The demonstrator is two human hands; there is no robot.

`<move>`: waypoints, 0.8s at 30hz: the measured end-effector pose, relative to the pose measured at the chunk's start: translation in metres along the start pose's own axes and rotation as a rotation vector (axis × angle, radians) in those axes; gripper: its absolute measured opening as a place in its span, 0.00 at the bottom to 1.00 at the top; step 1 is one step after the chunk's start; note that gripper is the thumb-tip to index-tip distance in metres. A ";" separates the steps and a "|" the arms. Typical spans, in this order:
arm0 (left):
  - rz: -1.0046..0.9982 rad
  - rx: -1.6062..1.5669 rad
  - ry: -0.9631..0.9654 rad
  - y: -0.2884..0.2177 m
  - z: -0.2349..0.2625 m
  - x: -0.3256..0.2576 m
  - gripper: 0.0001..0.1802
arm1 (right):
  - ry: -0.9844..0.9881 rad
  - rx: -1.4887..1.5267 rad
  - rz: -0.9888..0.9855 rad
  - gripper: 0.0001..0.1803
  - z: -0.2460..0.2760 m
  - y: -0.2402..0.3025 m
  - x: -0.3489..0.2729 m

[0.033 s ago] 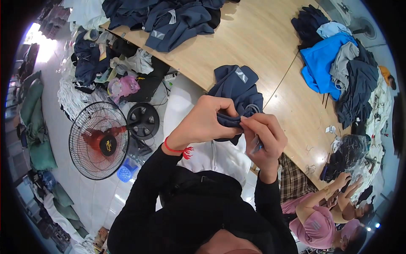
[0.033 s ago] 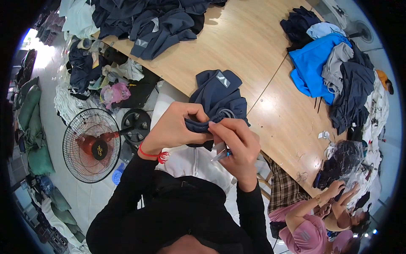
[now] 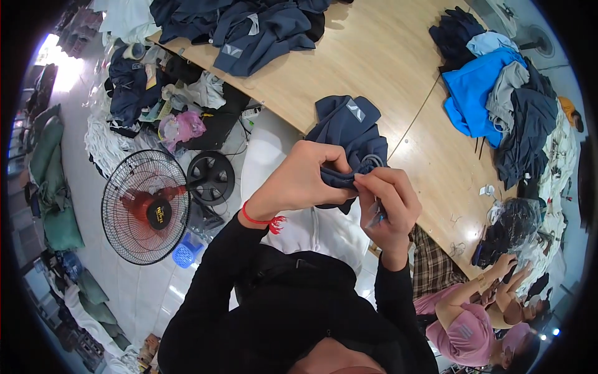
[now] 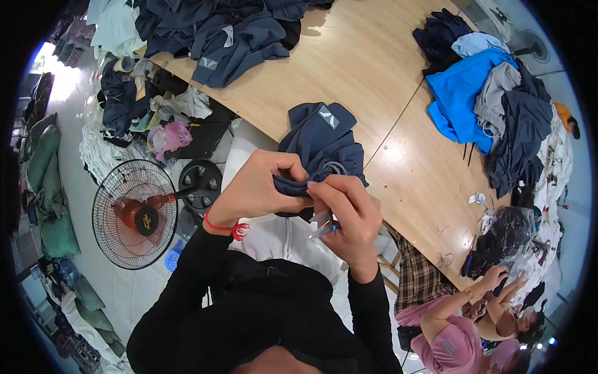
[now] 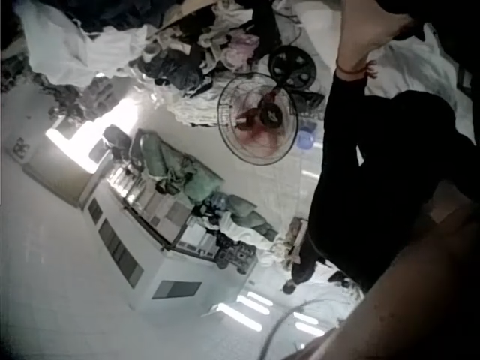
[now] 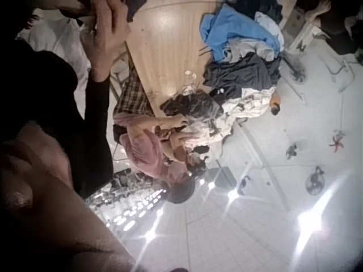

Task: Trimming loose threads from garments using a thread clipper.

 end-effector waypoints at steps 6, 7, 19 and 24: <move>0.099 0.065 0.135 0.004 -0.006 0.003 0.12 | 0.088 0.057 -0.204 0.13 -0.005 -0.015 -0.010; 0.070 0.056 0.149 0.005 -0.007 0.003 0.12 | 0.072 0.138 -0.266 0.10 -0.005 -0.019 -0.015; -0.031 0.184 -0.044 0.009 0.006 0.010 0.12 | -0.195 0.384 -0.455 0.11 0.039 -0.032 -0.035; 0.000 0.142 0.022 0.009 -0.004 0.015 0.13 | -0.084 0.113 -0.333 0.15 0.025 -0.010 -0.016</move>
Point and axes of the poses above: each hand's wrist, its own x-axis towards the middle knuckle, its own z-axis out of the back of the hand, y = z × x, the point moved 6 cm from there along x, towards the middle knuckle, and after that the axes turned 15 degrees about x, right-handed, at the moved point
